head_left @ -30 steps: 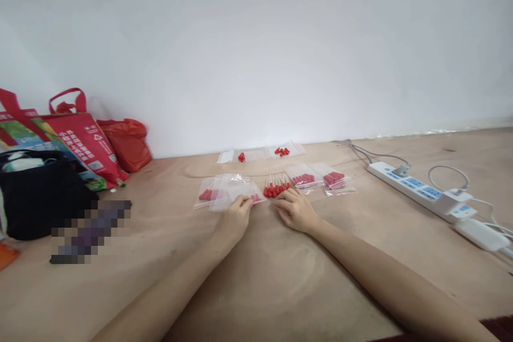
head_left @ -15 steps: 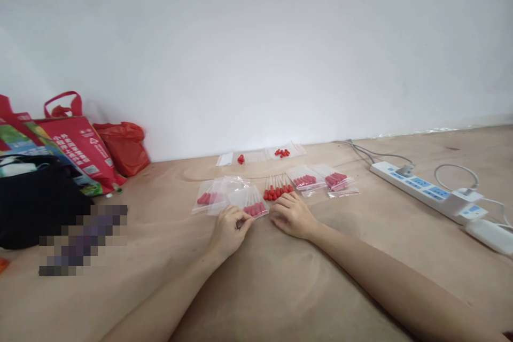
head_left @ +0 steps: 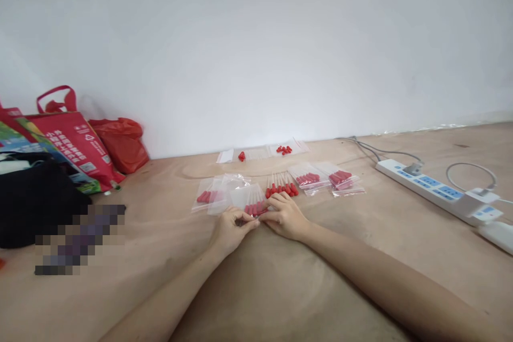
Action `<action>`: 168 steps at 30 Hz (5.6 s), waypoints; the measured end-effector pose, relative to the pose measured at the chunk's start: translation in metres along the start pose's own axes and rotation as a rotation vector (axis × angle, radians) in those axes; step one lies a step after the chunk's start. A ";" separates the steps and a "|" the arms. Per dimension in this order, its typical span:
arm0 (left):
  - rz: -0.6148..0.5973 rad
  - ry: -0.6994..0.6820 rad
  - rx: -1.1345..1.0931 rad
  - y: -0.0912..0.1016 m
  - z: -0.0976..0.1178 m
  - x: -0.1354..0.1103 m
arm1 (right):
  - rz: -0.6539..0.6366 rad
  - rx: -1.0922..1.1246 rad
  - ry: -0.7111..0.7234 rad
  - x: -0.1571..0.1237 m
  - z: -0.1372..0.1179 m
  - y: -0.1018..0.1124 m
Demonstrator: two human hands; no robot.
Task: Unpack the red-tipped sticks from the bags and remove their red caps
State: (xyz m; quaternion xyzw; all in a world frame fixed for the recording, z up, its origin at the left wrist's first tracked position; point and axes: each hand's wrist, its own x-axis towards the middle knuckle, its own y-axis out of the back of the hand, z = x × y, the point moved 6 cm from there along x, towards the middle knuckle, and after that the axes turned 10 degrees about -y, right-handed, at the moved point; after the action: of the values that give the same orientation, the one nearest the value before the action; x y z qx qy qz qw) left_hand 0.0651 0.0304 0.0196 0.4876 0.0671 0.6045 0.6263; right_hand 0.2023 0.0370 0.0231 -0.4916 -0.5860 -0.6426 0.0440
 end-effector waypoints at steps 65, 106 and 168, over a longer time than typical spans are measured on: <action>-0.247 -0.339 0.297 -0.002 0.040 -0.017 | -0.444 0.544 -0.639 -0.032 0.029 0.014; -0.283 -0.330 0.157 0.002 0.039 -0.015 | -0.433 0.549 -0.367 -0.025 0.020 0.017; -0.173 -0.056 0.561 0.030 -0.050 0.002 | 0.015 0.085 -0.443 0.038 0.060 0.010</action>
State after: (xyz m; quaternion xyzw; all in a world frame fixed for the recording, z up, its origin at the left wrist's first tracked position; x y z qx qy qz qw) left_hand 0.0116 0.0518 0.0154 0.6507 0.2555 0.4932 0.5178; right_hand 0.2241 0.1009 0.0460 -0.6228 -0.6044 -0.4932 -0.0604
